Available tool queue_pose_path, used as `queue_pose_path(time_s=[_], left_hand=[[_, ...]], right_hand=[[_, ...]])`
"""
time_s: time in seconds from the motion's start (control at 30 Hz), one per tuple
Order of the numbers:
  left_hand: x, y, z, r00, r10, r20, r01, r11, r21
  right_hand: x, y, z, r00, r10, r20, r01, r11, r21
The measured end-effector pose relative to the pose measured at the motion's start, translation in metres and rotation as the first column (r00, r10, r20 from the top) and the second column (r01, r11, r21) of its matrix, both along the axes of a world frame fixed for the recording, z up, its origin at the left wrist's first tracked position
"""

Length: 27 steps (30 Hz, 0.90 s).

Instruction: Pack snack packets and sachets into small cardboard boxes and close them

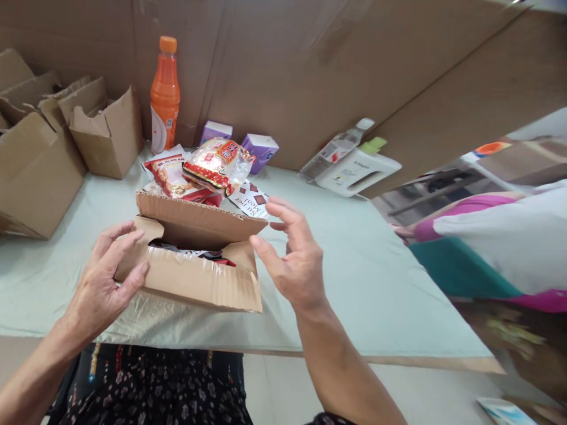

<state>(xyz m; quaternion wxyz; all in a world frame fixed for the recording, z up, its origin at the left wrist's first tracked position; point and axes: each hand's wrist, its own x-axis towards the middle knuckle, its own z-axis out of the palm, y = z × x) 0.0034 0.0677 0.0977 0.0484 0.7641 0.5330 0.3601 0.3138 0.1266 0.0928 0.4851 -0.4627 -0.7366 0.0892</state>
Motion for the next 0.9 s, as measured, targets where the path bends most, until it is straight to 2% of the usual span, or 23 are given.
queue_pose_path(time_s=[0.1, 0.2, 0.27, 0.47, 0.57, 0.67, 0.77, 0.9], left_hand=[[0.000, -0.001, -0.005, 0.998, 0.018, 0.059, -0.018, 1.000, -0.006], [-0.001, 0.000, -0.009, 0.995, 0.016, 0.094, -0.016, 1.000, 0.000], [0.000, 0.000, -0.010, 0.996, 0.013, 0.089, -0.013, 1.000, 0.001], [-0.001, 0.001, -0.007, 0.999, -0.051, 0.001, 0.051, 0.999, -0.003], [-0.007, 0.002, -0.011, 0.996, -0.075, 0.046, 0.076, 0.997, -0.028], [-0.015, 0.007, -0.015, 0.983, -0.147, 0.114, 0.157, 0.984, -0.080], [-0.021, 0.014, -0.017, 0.965, -0.208, 0.163, 0.231, 0.963, -0.141], [-0.021, 0.018, -0.016, 0.958, -0.217, 0.185, 0.250, 0.952, -0.174]], right_hand=[[-0.007, -0.002, 0.003, 0.987, 0.159, 0.025, -0.158, 0.987, -0.029], [-0.010, -0.009, 0.006, 0.923, 0.353, 0.154, -0.352, 0.935, -0.035], [-0.009, -0.012, 0.007, 0.891, 0.402, 0.211, -0.404, 0.914, -0.034], [0.003, -0.017, 0.005, 0.842, 0.445, 0.305, -0.447, 0.892, -0.069], [0.011, -0.022, -0.001, 0.809, 0.448, 0.381, -0.449, 0.889, -0.092], [0.017, -0.026, -0.009, 0.792, 0.421, 0.442, -0.423, 0.901, -0.100], [0.019, -0.025, -0.012, 0.788, 0.402, 0.466, -0.406, 0.909, -0.096], [0.019, -0.019, -0.012, 0.793, 0.399, 0.461, -0.422, 0.905, -0.058]])
